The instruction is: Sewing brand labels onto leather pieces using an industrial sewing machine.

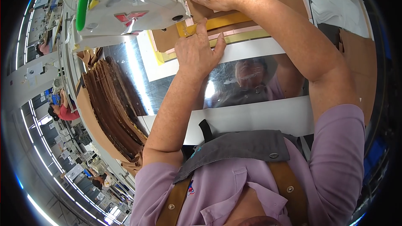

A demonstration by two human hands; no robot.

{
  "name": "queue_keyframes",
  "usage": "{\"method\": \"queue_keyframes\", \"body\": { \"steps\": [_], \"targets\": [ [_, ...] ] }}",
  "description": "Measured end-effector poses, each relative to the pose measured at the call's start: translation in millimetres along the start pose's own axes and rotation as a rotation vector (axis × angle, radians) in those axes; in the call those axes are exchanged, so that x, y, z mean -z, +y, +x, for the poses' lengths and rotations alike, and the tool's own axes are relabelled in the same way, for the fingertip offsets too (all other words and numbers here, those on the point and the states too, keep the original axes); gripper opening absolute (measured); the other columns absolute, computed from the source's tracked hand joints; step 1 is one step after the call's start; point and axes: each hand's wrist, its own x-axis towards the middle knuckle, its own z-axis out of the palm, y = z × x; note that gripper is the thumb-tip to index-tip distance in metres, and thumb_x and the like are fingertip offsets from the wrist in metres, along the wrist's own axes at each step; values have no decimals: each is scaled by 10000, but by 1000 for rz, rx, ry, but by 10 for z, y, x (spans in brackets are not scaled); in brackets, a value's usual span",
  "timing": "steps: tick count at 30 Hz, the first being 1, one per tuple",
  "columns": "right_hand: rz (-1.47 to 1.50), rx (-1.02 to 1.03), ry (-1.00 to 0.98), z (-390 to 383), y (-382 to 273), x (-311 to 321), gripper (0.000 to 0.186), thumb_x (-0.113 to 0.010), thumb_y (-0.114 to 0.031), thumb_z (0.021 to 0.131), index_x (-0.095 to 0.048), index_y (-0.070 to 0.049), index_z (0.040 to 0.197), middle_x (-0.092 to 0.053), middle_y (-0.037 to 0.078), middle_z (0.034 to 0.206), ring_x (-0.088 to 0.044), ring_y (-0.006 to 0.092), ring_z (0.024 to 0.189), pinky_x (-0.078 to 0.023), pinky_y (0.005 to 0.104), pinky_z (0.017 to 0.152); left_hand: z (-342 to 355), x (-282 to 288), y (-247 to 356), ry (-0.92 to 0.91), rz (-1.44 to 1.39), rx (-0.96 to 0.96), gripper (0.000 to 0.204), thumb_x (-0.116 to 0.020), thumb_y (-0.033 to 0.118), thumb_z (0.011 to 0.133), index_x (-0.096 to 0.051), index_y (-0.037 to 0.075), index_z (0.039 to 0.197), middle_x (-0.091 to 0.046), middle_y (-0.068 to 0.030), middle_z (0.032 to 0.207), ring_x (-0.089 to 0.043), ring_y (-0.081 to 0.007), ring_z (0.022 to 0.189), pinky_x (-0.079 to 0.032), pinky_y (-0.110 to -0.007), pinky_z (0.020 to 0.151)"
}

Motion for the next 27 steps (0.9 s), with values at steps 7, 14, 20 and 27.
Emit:
{"method": "queue_keyframes", "body": {
  "steps": [7,14,20,27],
  "targets": [
    [-39,31,-23,-178,-85,17,532,-487,-374,1036,-540,-89,1481,-560,109,1501,-466,284,1393,-311,466,1145,-235,52,-246,60,-27,-32,554,-675,462,917,-642,70,1307,-642,-105,574,-668,-289,521,-513,-408,565],
    [-156,58,80,-329,-149,-163,471,-499,-392,1043,-536,-176,1460,-577,12,1464,-468,200,1405,-338,478,1184,-478,109,-203,-1,-100,-70,554,-696,403,923,-623,76,1363,-686,-148,657,-677,-326,586,-535,-425,640],
    [-25,124,156,-486,-237,-108,408,-630,-318,992,-623,-124,1351,-624,33,1364,-534,234,1321,-415,419,1132,-661,101,-160,9,-165,-75,568,-714,342,905,-599,60,1384,-692,-139,670,-677,-323,593,-533,-413,659],
    [6,133,192,-713,-313,-215,460,-675,-272,961,-617,-105,1386,-618,62,1377,-565,260,1283,-440,419,1122,-847,145,-72,-32,-178,-76,582,-728,275,889,-576,50,1404,-710,-124,696,-686,-311,619,-531,-402,672]
  ]
}}
